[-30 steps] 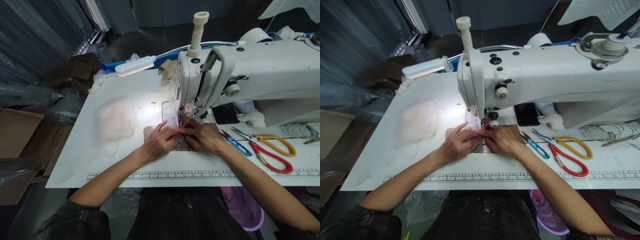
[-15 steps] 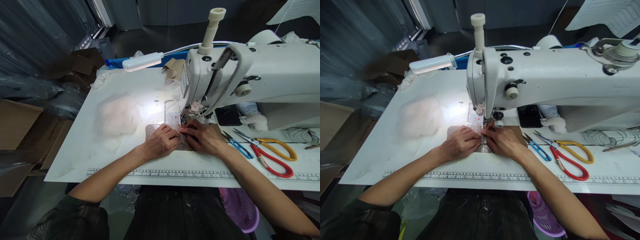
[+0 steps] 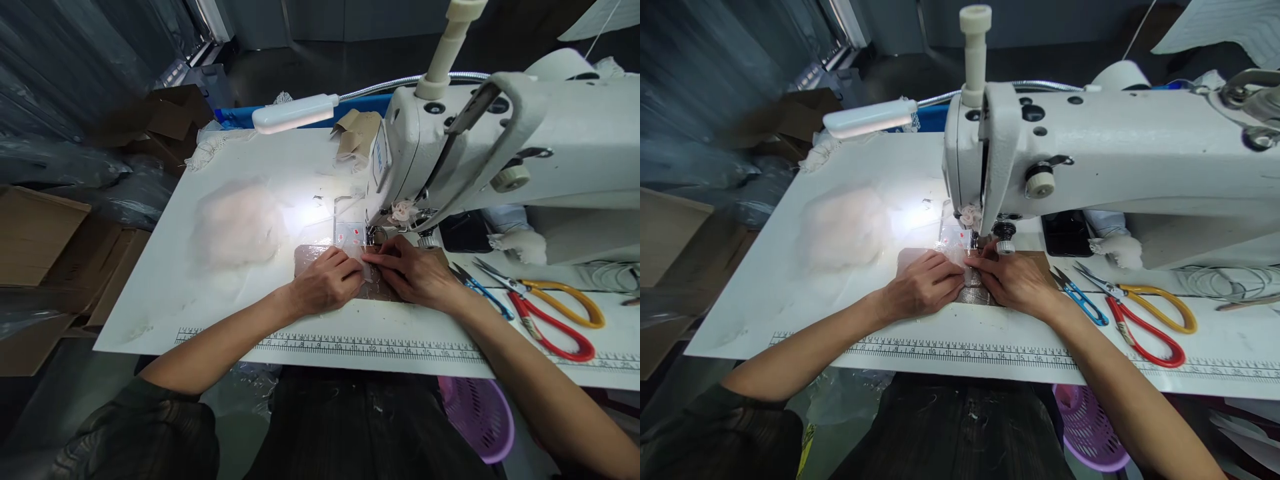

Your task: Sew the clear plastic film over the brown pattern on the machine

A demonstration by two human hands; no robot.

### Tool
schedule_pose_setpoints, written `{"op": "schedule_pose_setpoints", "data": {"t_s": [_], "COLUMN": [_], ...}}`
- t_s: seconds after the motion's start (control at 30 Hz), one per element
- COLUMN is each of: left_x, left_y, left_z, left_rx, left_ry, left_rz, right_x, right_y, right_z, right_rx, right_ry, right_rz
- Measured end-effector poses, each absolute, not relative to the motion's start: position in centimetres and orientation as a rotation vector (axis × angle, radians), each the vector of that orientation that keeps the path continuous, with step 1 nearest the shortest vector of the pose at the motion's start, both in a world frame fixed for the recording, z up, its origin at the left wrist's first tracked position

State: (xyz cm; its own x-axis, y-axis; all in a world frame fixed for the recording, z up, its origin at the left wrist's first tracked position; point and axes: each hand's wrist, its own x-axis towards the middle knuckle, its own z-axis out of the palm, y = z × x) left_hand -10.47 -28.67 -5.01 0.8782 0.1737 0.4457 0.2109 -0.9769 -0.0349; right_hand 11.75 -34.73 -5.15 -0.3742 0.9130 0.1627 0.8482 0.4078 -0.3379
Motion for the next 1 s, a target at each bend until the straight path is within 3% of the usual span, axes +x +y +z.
{"op": "schedule_pose_setpoints", "data": {"t_s": [0.2,0.5,1.0], "left_x": [-10.4,-10.4,-10.3], "left_y": [-28.6,-28.7,-28.7], "left_z": [-4.9,-5.3,-5.3], "left_rx": [-2.965,-3.001,-2.981], "left_ry": [-0.284,-0.302,-0.360], "left_rz": [-0.778,-0.778,-0.770], "right_x": [10.6,11.6,11.2], "right_y": [-35.2,-35.9,-36.8], "right_z": [-5.6,-5.9,-4.8], "right_rx": [-1.610,-1.401,-1.392], "right_ry": [-2.334,-2.148,-2.188], "right_rz": [0.124,0.384,0.452]}}
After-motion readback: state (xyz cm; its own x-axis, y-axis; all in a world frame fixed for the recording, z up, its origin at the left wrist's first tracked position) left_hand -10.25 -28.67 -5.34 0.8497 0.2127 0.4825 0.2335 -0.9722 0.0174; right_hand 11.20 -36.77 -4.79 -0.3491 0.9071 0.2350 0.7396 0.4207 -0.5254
